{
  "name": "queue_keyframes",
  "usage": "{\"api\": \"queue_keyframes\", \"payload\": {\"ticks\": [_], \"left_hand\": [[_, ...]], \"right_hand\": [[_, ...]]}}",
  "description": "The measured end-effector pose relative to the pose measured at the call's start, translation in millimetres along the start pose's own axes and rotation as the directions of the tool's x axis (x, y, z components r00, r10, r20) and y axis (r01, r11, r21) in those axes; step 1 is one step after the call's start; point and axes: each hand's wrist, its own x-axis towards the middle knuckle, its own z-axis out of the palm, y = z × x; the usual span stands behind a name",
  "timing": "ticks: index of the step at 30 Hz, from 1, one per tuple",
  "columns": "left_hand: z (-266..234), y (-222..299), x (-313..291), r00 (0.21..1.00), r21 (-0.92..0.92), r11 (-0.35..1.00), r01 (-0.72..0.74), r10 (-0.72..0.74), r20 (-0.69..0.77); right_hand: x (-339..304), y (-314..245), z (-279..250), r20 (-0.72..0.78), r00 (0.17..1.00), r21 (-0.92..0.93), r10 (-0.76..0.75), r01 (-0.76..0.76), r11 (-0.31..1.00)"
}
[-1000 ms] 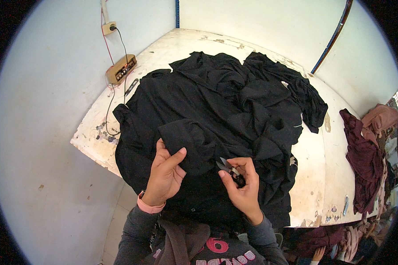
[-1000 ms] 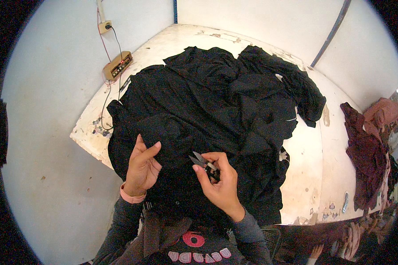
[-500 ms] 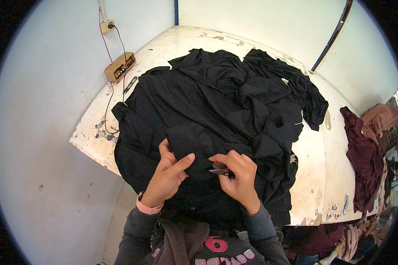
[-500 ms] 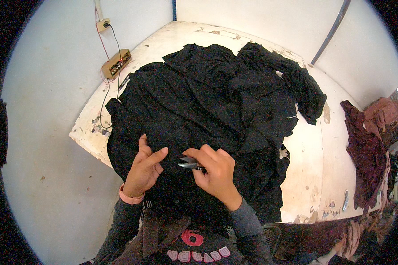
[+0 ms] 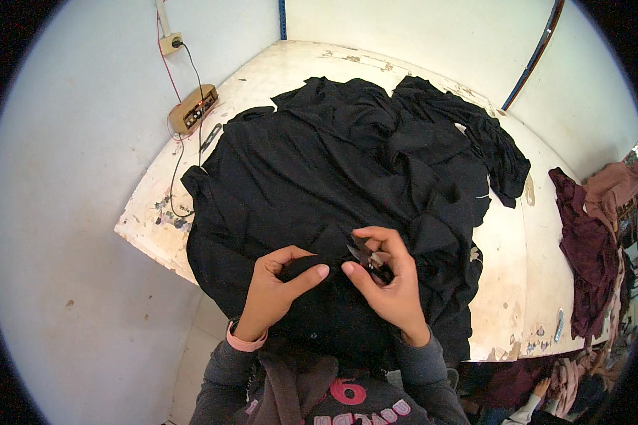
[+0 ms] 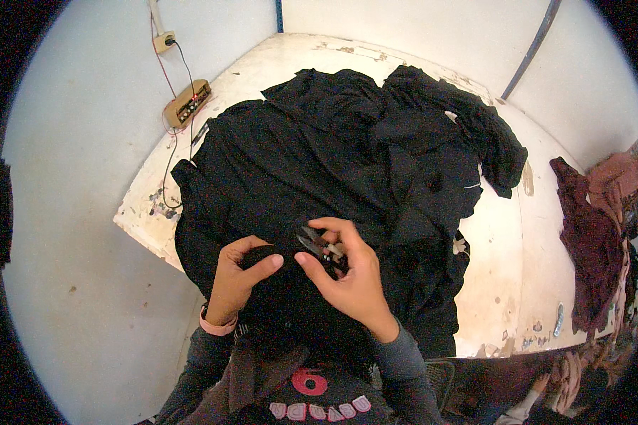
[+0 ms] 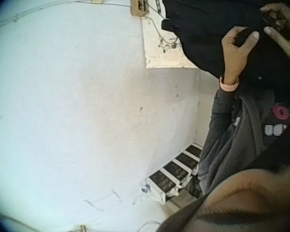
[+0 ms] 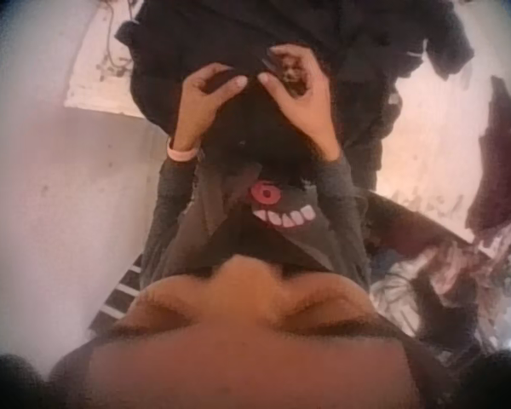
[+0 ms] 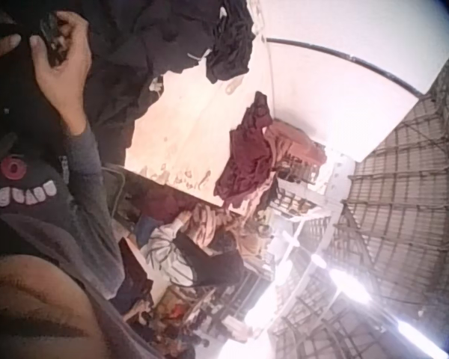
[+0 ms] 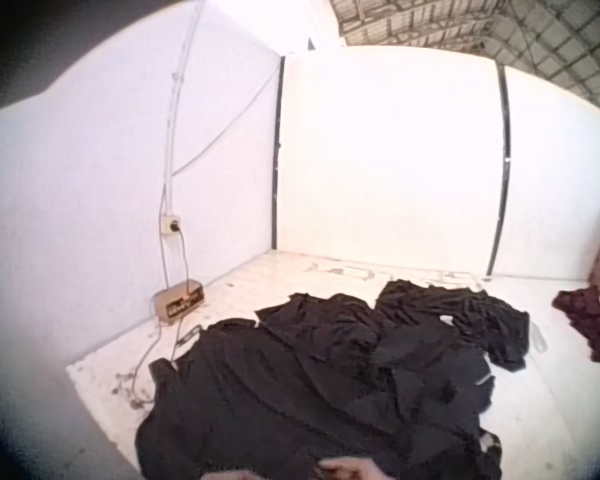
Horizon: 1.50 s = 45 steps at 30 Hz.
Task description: The person uses a small blade to cut threads and seams on a black garment laid on a white table. They repeatedly lift, reposition, and trim different areas of the fabric, including sleeves and body sections, while handling the garment with both hands.
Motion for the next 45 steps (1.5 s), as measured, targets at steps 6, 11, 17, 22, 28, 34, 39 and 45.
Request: {"api": "queue_keyframes", "payload": {"ticks": [6,11,17,22,28,34,39,45], "left_hand": [[5.1,-4.7,4.4,0.992,0.013,0.995,-0.102,0.103,-0.078],[14.0,-8.3,4.2,0.955,0.13,0.956,-0.262,0.276,-0.106],[11.0,-8.9,7.1,0.819,0.546,0.689,-0.476,0.574,-0.01],[9.7,-15.2,7.1,0.722,0.651,0.537,-0.536,0.692,0.023],[9.4,-19.0,6.6,0.617,0.788,0.287,-0.545,0.774,0.144],[10.8,-16.2,8.2,0.553,0.795,0.193,-0.575,0.808,0.204],[16.0,-22.7,10.4,0.747,0.588,0.595,-0.548,0.664,0.024],[11.8,-23.9,13.2,0.992,-0.188,0.982,-0.029,0.006,-0.122]], "right_hand": [[-4.7,-8.1,-15.6,0.141,0.973,-0.04,0.185,-0.181,0.983],[-4.1,-7.5,-10.9,0.181,0.969,-0.008,0.168,-0.169,0.986],[-6.6,-2.3,-9.2,0.139,0.979,-0.011,0.151,-0.151,0.988],[-8.0,3.9,-9.9,0.127,0.981,-0.044,0.144,-0.139,0.989],[-8.6,-4.7,-11.3,0.071,0.997,-0.298,0.017,0.005,0.954],[-8.0,-10.6,-9.7,0.056,0.998,-0.411,-0.042,0.062,0.91],[-5.7,-0.8,-7.1,0.036,0.993,-0.455,-0.109,0.113,0.883],[-9.5,14.4,-8.6,-0.149,0.988,-0.195,0.039,-0.068,0.978]]}}
